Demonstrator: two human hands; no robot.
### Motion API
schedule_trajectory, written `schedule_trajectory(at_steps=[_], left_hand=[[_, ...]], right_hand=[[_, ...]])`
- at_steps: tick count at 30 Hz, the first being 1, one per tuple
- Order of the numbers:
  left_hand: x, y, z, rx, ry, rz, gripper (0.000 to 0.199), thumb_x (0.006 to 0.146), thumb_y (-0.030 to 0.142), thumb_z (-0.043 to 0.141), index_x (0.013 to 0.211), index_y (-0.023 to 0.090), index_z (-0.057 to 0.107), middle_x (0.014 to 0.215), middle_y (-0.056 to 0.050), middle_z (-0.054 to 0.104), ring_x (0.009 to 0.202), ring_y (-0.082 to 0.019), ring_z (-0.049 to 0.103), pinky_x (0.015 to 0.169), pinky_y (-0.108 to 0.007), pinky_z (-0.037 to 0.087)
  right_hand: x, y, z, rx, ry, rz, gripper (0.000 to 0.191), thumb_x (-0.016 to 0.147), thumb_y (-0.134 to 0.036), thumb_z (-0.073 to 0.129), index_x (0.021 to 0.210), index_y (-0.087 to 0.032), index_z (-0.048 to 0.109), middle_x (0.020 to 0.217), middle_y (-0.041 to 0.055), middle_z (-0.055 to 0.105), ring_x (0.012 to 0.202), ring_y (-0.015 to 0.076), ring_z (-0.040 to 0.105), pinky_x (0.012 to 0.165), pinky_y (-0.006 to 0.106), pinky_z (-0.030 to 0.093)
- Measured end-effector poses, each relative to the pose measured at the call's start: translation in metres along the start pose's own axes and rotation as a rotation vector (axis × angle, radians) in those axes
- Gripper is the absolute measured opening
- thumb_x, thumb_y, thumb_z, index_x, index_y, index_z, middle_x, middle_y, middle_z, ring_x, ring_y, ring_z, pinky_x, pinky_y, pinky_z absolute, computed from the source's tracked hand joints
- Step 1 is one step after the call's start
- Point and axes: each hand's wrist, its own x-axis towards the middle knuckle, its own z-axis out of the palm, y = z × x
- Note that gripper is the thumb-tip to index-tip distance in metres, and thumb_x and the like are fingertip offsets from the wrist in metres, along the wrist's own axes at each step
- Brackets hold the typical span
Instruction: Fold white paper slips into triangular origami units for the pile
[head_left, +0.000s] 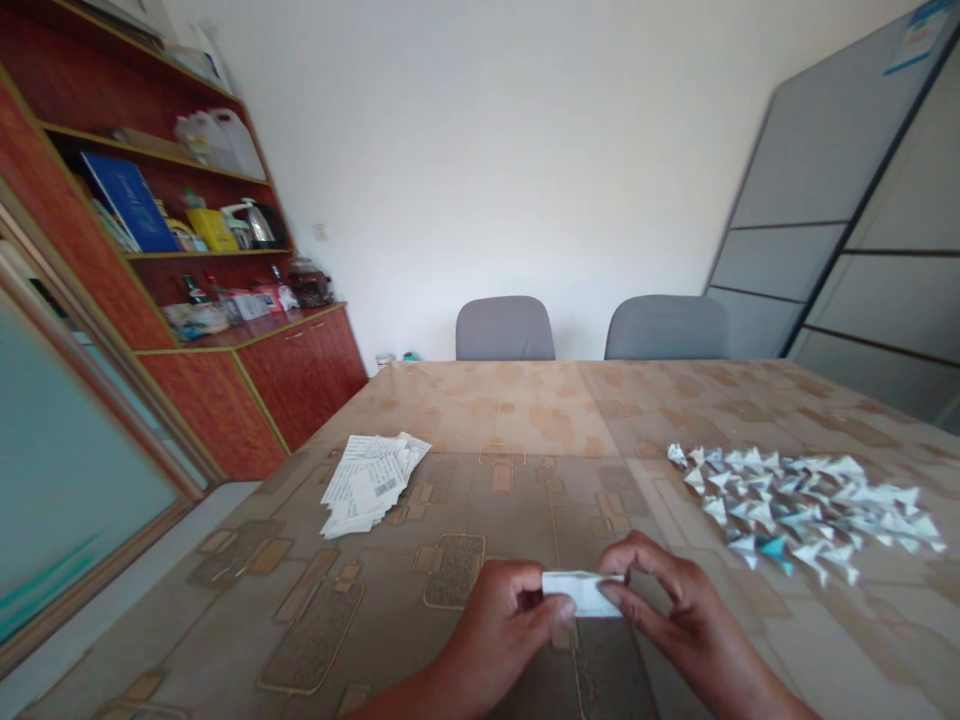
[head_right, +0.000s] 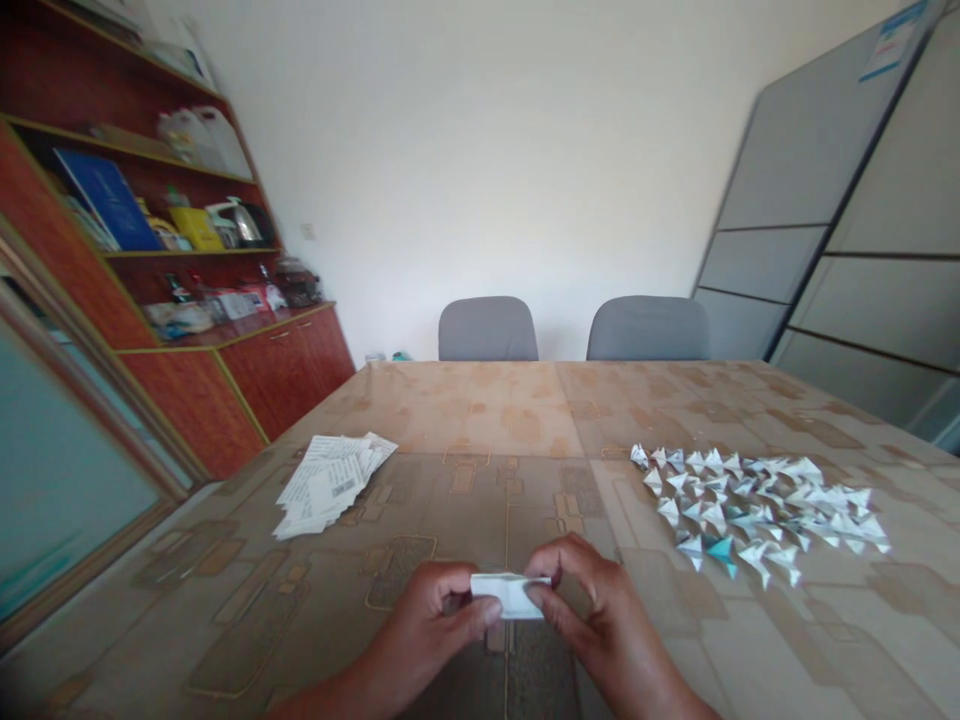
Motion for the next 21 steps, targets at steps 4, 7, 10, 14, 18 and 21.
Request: schedule_trajectory(at_steps=[4,7,10,14,18,21], left_hand=[[0.002,0.006,0.003,-0.139,0.06,-0.028,0.034,0.079,0.043,0.062,0.07,0.011,0.068,0.06,-0.001,0.058,0.057,-0.013,0.049,0.057,-0.023,0.036],[0.003,0.017,0.004,-0.179,0.089,-0.014,0.036,0.077,0.046,0.064,0.073,0.01,0.069,0.063,-0.003,0.061,0.058,-0.014,0.05,0.058,-0.023,0.038],[0.004,0.025,0.007,-0.199,0.133,0.002,0.036,0.076,0.046,0.065,0.073,0.01,0.069,0.061,-0.003,0.061,0.056,-0.013,0.049,0.056,-0.023,0.037],[0.003,0.021,0.012,-0.18,0.214,0.038,0.035,0.077,0.044,0.064,0.071,0.01,0.068,0.059,-0.003,0.06,0.055,-0.013,0.048,0.055,-0.023,0.036],[0.001,0.007,0.014,-0.172,0.228,0.046,0.034,0.078,0.044,0.064,0.07,0.011,0.068,0.06,-0.002,0.061,0.057,-0.013,0.05,0.057,-0.023,0.037],[0.001,0.0,0.015,-0.213,0.176,0.062,0.031,0.077,0.042,0.067,0.077,0.012,0.071,0.067,-0.004,0.065,0.062,-0.015,0.054,0.062,-0.024,0.041]], right_hand=[[0.004,-0.006,-0.003,0.027,0.006,0.068,0.022,0.087,-0.039,0.057,0.079,-0.02,0.063,0.07,0.0008,0.062,0.066,0.0163,0.059,0.061,0.023,0.047],[0.006,-0.008,-0.002,0.021,-0.056,0.114,0.031,0.089,-0.043,0.054,0.072,-0.018,0.064,0.064,0.0002,0.059,0.062,0.0154,0.056,0.059,0.023,0.044],[0.007,-0.01,0.003,0.023,0.001,0.116,0.032,0.089,-0.042,0.055,0.07,-0.018,0.064,0.064,-0.0002,0.058,0.063,0.0152,0.054,0.06,0.023,0.043],[0.003,-0.007,0.009,0.067,0.06,0.135,0.031,0.087,-0.041,0.057,0.069,-0.018,0.064,0.065,-0.0003,0.059,0.064,0.0157,0.056,0.06,0.022,0.044],[-0.001,-0.002,0.01,0.097,0.079,0.153,0.03,0.084,-0.04,0.061,0.064,-0.018,0.063,0.061,-0.0013,0.059,0.061,0.0154,0.057,0.058,0.022,0.044],[-0.001,-0.003,0.008,0.125,0.067,0.153,0.03,0.083,-0.041,0.062,0.064,-0.018,0.065,0.063,-0.0003,0.064,0.063,0.0168,0.06,0.061,0.023,0.046]])
